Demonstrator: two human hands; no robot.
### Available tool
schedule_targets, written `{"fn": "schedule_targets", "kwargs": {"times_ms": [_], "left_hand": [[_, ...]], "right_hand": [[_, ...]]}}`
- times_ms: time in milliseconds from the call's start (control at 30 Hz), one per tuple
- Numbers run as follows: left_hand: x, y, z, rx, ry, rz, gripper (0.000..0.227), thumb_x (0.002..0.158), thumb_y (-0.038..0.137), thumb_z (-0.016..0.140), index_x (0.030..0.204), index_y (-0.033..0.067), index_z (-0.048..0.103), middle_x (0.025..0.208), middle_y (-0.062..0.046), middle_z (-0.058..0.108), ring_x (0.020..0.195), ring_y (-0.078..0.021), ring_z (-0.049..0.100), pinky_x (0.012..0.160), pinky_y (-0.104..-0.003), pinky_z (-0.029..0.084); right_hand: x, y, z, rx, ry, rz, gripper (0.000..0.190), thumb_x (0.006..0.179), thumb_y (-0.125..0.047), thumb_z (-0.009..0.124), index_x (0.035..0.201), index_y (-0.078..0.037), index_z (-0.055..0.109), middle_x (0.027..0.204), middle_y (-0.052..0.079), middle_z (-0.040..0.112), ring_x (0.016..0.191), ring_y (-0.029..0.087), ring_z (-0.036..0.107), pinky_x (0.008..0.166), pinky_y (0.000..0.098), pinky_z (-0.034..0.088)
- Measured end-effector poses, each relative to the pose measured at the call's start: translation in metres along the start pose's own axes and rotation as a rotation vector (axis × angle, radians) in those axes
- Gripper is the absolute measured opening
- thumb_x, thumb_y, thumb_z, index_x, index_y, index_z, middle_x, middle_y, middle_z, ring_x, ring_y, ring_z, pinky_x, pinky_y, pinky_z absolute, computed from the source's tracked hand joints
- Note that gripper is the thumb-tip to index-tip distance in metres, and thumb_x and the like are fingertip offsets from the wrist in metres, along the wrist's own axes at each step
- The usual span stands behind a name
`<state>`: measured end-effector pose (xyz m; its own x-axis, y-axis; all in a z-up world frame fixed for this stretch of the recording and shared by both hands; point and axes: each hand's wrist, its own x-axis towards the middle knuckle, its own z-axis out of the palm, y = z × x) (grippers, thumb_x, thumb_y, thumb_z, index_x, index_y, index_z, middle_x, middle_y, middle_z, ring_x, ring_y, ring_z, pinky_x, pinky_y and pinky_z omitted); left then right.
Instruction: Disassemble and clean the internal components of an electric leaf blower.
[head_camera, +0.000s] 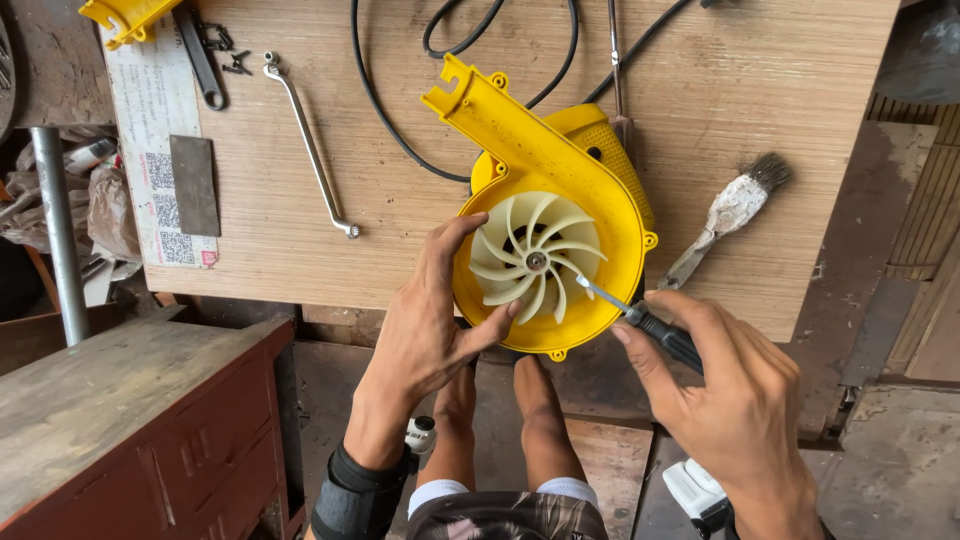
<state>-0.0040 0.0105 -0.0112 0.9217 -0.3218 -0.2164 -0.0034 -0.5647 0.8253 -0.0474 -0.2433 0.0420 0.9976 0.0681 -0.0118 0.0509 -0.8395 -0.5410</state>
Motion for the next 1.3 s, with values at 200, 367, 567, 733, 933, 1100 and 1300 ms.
{"fn": "schedule_targets", "kwargs": {"times_ms": [200,367,567,733,933,1100,1300], "left_hand": [[0.002,0.008,-0.002,-0.049,-0.001,-0.019,0.081,0.089,0.032,0.074,0.156,0.0089,0.036,0.148,-0.022,0.052,0.133,-0.0379,0.062,0.109,-0.045,0.054],[0.000,0.009,-0.001,-0.037,0.001,0.002,0.081,0.093,0.032,0.072,0.159,0.0066,0.034,0.153,-0.025,0.048,0.138,-0.0410,0.056,0.113,-0.048,0.050],[-0.004,0.004,0.002,-0.060,0.031,0.018,0.079,0.091,0.038,0.075,0.152,0.0056,0.037,0.149,-0.021,0.052,0.137,-0.0383,0.059,0.114,-0.046,0.051],[0.000,0.008,0.004,-0.060,0.069,0.017,0.092,0.074,0.038,0.089,0.145,0.0052,0.040,0.139,-0.019,0.056,0.127,-0.0357,0.064,0.102,-0.043,0.057],[-0.004,-0.011,0.017,-0.066,0.073,0.026,0.084,0.073,0.026,0.088,0.141,0.0062,0.043,0.141,-0.019,0.057,0.124,-0.0348,0.065,0.100,-0.043,0.059],[-0.005,-0.010,0.021,-0.201,0.127,0.040,0.091,0.074,0.022,0.088,0.149,0.0072,0.038,0.143,-0.018,0.059,0.129,-0.0348,0.065,0.106,-0.043,0.057],[-0.009,-0.018,0.034,-0.318,0.182,0.031,0.095,0.078,0.023,0.086,0.154,0.0086,0.031,0.148,-0.020,0.056,0.135,-0.0374,0.062,0.111,-0.044,0.055]], "right_hand": [[-0.006,0.000,0.010,0.062,0.000,-0.014,0.033,0.088,-0.022,0.082,0.110,-0.002,0.069,0.089,0.011,0.074,0.078,0.023,0.074,0.067,0.0350,0.059],[0.001,-0.008,0.013,0.081,0.015,-0.008,0.032,0.088,-0.018,0.083,0.112,-0.002,0.070,0.084,0.009,0.072,0.074,0.021,0.072,0.063,0.0342,0.057],[0.002,-0.011,0.014,0.121,0.047,-0.006,0.031,0.088,-0.015,0.083,0.113,0.000,0.072,0.086,0.008,0.072,0.074,0.018,0.071,0.062,0.0307,0.056],[0.011,-0.022,0.006,0.114,0.053,-0.007,0.029,0.087,-0.014,0.085,0.109,0.001,0.075,0.084,0.009,0.072,0.069,0.017,0.070,0.058,0.0304,0.054],[0.016,-0.026,0.007,0.084,0.069,-0.020,0.027,0.090,-0.013,0.083,0.110,0.001,0.074,0.090,0.010,0.072,0.078,0.020,0.070,0.066,0.0331,0.055],[0.009,-0.023,0.025,0.114,0.046,0.071,0.026,0.097,-0.015,0.076,0.115,0.001,0.069,0.099,0.013,0.073,0.090,0.024,0.073,0.073,0.0358,0.059],[-0.003,-0.017,0.050,0.172,0.042,0.198,0.034,0.103,-0.021,0.068,0.122,0.003,0.056,0.095,0.017,0.072,0.086,0.024,0.074,0.070,0.0358,0.058]]}}
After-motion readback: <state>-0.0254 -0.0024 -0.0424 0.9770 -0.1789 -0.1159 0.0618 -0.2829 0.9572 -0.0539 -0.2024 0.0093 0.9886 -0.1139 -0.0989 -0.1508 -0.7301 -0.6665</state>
